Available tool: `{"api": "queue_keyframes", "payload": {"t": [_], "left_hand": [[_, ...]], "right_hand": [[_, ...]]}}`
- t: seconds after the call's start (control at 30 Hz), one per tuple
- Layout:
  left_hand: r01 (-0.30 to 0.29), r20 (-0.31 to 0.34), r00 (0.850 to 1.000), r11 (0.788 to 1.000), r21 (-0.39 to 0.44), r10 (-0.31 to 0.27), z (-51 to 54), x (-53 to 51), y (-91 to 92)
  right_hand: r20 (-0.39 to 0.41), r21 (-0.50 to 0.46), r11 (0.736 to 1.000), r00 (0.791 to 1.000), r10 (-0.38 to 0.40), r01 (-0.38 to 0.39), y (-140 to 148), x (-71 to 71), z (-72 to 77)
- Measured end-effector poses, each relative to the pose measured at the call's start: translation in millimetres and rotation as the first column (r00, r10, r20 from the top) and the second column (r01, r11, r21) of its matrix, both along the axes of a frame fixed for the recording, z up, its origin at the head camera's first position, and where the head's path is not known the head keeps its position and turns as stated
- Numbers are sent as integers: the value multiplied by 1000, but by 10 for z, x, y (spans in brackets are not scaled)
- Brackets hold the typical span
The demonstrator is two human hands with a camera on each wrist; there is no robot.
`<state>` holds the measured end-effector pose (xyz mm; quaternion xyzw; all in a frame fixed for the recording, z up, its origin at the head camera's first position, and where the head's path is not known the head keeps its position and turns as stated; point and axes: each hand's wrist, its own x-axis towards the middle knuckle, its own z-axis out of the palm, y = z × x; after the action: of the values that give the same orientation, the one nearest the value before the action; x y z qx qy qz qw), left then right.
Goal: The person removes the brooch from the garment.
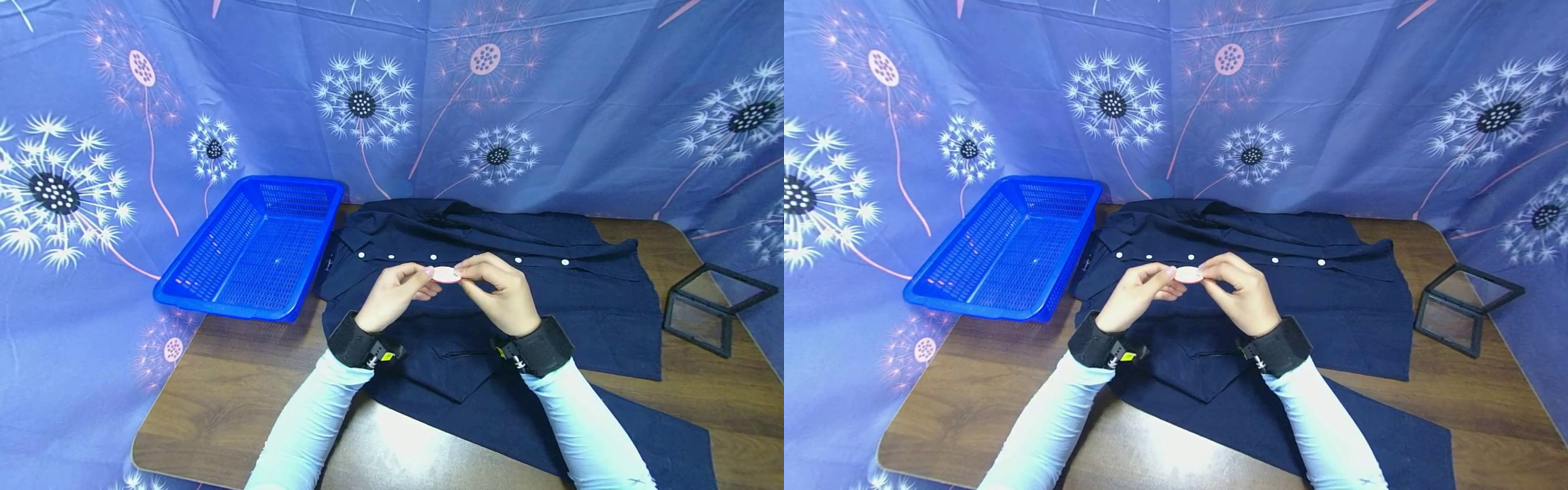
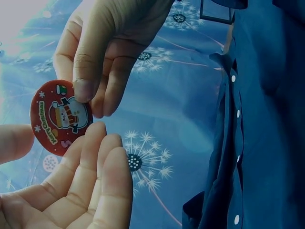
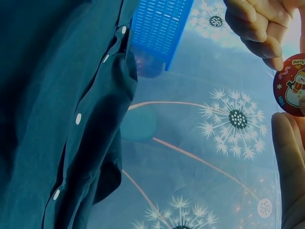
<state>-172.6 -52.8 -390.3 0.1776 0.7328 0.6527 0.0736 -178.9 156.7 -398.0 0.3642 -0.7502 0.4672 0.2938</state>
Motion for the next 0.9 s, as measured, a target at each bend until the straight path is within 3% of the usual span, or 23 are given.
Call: {"api": "queue_keyframes", "payload": {"t": [0.9], "left_hand": [[-71,106,993,992,105,60,-4,10,6]], "right_hand": [[34,-5,1000,999,8,-7,-75,64,-47]]}}
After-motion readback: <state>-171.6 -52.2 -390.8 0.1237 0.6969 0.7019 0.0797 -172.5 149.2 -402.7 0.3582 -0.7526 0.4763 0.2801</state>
